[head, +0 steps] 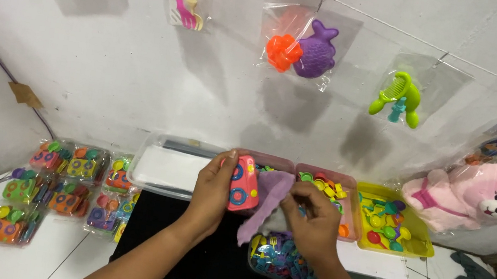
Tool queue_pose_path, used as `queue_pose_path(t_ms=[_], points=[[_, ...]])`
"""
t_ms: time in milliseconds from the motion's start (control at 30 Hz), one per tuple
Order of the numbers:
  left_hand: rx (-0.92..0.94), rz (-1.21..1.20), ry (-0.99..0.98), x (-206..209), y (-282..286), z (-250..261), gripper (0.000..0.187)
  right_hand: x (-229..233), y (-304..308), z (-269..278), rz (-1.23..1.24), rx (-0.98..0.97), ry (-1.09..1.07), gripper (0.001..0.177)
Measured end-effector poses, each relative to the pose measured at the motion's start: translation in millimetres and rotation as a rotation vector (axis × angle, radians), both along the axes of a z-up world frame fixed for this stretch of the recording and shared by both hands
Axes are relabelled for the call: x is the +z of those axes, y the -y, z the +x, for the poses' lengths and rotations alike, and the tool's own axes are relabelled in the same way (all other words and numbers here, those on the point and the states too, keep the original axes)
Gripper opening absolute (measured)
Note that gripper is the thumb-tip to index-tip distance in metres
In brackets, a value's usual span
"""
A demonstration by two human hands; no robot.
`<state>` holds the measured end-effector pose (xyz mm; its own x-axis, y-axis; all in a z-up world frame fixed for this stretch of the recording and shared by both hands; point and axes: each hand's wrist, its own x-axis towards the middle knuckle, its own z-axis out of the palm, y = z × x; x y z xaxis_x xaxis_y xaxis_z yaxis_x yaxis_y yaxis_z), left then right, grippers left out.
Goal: Cleaning small plastic toys with a cloth and then placing them into small plastic bags.
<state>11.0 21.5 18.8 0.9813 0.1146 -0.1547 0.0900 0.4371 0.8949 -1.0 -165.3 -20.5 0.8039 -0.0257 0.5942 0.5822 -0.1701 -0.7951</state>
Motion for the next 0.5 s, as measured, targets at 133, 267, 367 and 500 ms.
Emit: queue_pose_path(t_ms=[133, 267, 367, 500], points=[[-0.171, -0.081, -0.047, 7.3, -2.9, -4.6, 0.040, 17.6, -23.9, -19.6, -0.343, 0.097, 0.024, 0.032], [-0.149, -0.040, -0.216, 11.8, -4.6, -6.5, 0.045, 23.4, -33.0, -29.0, -0.389, 0.120, 0.132, 0.014], [-0.126, -0.143, -0.220, 6.9, -7.1, -0.9, 0.040, 34.1, -34.5, -28.3, -0.464, 0.087, 0.238, 0.011], [-0.079, -0.181, -0.208, 7.9, 0.9, -10.1, 0.040, 35.4, -40.4, -28.5, -0.635, 0.015, 0.405, 0.018]])
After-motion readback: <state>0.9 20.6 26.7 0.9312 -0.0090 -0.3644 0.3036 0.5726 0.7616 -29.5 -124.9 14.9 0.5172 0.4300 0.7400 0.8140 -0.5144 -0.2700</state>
